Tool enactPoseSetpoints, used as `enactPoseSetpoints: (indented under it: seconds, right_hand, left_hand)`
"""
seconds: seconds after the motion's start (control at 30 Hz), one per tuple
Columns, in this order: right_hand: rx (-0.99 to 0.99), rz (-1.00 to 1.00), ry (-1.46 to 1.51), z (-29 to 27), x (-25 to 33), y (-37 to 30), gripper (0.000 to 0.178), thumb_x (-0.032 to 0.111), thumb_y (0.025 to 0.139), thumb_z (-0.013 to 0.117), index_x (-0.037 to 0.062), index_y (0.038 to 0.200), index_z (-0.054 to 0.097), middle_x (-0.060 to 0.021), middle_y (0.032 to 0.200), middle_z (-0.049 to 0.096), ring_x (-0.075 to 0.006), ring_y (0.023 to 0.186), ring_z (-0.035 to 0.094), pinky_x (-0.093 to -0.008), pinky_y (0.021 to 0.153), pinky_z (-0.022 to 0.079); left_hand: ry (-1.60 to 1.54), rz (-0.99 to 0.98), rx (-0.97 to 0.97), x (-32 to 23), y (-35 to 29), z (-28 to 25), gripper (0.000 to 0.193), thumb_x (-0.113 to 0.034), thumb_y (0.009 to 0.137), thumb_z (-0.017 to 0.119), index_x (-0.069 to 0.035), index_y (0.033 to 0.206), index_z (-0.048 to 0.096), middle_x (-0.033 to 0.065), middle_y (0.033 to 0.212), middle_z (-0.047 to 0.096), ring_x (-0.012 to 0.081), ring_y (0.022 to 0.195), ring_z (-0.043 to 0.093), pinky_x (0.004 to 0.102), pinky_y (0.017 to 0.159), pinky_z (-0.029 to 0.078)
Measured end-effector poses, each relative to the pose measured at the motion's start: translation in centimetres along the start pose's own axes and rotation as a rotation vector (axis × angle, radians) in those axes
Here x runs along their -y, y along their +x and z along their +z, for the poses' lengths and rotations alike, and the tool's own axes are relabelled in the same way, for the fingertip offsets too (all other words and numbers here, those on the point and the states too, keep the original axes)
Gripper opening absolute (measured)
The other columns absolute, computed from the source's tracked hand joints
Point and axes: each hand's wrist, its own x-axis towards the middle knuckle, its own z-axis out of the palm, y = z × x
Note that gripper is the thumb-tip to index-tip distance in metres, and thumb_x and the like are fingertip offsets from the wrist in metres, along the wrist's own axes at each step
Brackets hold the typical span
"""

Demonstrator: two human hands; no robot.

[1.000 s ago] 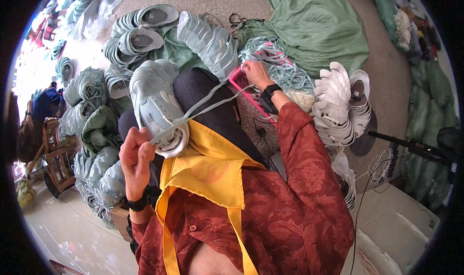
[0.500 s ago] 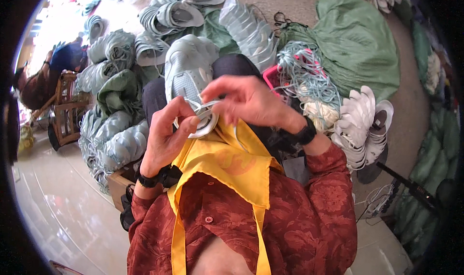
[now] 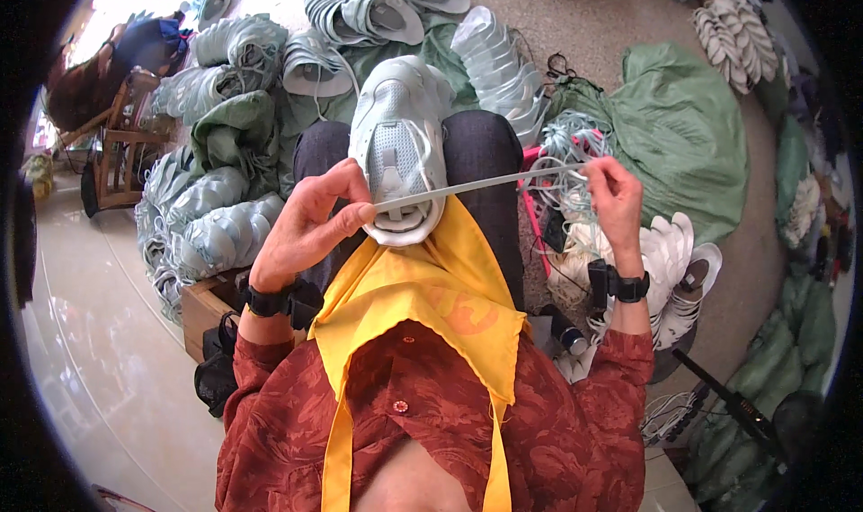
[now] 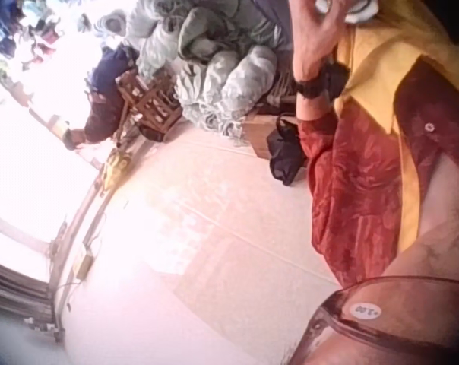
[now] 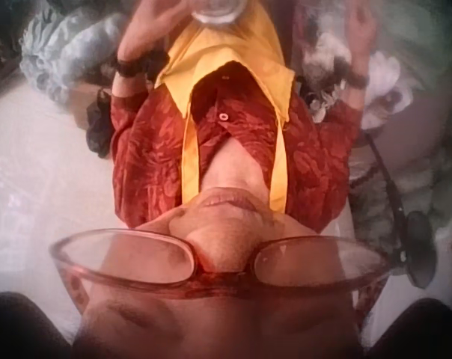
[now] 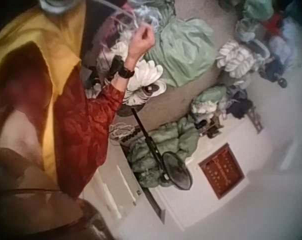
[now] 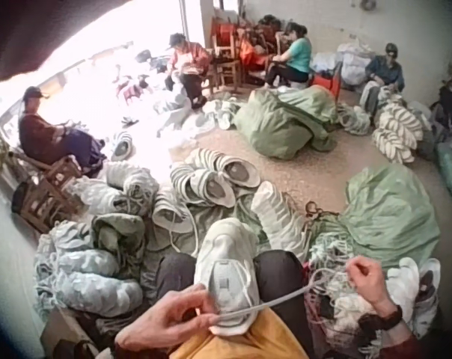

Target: The person sits on the floor and laces a light-colored sneaker by hand, threading the laces through eyelets and tying them. They handle multiple shoes and laces, occasionally picking up another shoe or a bundle of laces from the surrounding piles.

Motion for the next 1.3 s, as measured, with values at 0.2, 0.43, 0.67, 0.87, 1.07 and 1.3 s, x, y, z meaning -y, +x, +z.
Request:
enactPoseSetpoints:
  seconds: [0.2,0.43,0.67,0.87,1.07,1.3]
  right_hand:
    - [-0.143,0.114,-0.140,-3.8,-8.3,-0.1,0.020,0.022,0.103,0.063,0.0048,0.094,0.070,0.0036,0.072,0.060,-0.0026,0.054,0.048,-0.0211,0.048,0.037]
    - [-0.250,0.165,-0.269,-6.7,-13.4,0.3,0.024,0.024,0.102,0.064,0.0036,0.091,0.069,0.0023,0.071,0.062,-0.0038,0.053,0.049,-0.0228,0.049,0.040]
    - [-0.249,-0.152,-0.631,-4.9,-12.8,2.6,0.017,0.017,0.097,0.069,0.0034,0.106,0.074,0.0016,0.085,0.072,-0.0043,0.062,0.058,-0.0228,0.055,0.046]
    - [0.439,-0.002,0.177,9.4,9.7,0.1,0.025,0.004,0.097,0.066,0.0049,0.122,0.068,0.0013,0.092,0.070,-0.0027,0.072,0.061,-0.0202,0.061,0.052]
    - [0.816,0.014,0.394,13.8,13.5,-1.1,0.020,0.003,0.101,0.062,-0.0039,0.119,0.063,-0.0048,0.102,0.072,-0.0096,0.090,0.069,-0.0253,0.079,0.060]
    - [0.496,-0.369,-0.046,14.6,12.6,-0.8,0.007,0.001,0.090,0.073,-0.0008,0.096,0.068,-0.0070,0.099,0.069,-0.0153,0.081,0.070,-0.0295,0.067,0.055]
  left_hand:
    - [-0.060,-0.108,-0.021,0.5,-0.4,-0.7,0.027,-0.023,0.099,0.069,0.001,0.091,0.062,0.0059,0.082,0.060,0.0175,0.082,0.054,0.0332,0.078,0.044]
    - [-0.162,-0.147,-0.040,1.8,-1.0,-0.3,0.028,-0.027,0.103,0.066,-0.004,0.090,0.059,-0.0048,0.081,0.050,0.0058,0.074,0.045,0.0237,0.067,0.037]
    - [0.007,-0.077,-0.097,2.5,-0.2,1.1,0.021,-0.019,0.100,0.069,-0.002,0.089,0.062,-0.0009,0.080,0.056,0.0090,0.076,0.050,0.0258,0.069,0.041]
    - [0.224,0.050,-0.153,1.9,0.8,2.7,0.014,-0.010,0.092,0.073,0.000,0.088,0.064,0.0078,0.079,0.063,0.0219,0.076,0.057,0.0323,0.069,0.045]
    - [0.293,0.054,-0.155,1.3,0.5,2.6,0.015,-0.011,0.089,0.073,0.000,0.090,0.064,0.0132,0.080,0.068,0.0276,0.081,0.059,0.0388,0.070,0.049]
    - [0.368,0.009,-0.429,3.2,0.0,2.3,0.022,-0.007,0.086,0.076,-0.001,0.098,0.059,0.0087,0.084,0.057,0.0222,0.073,0.055,0.0339,0.064,0.047]
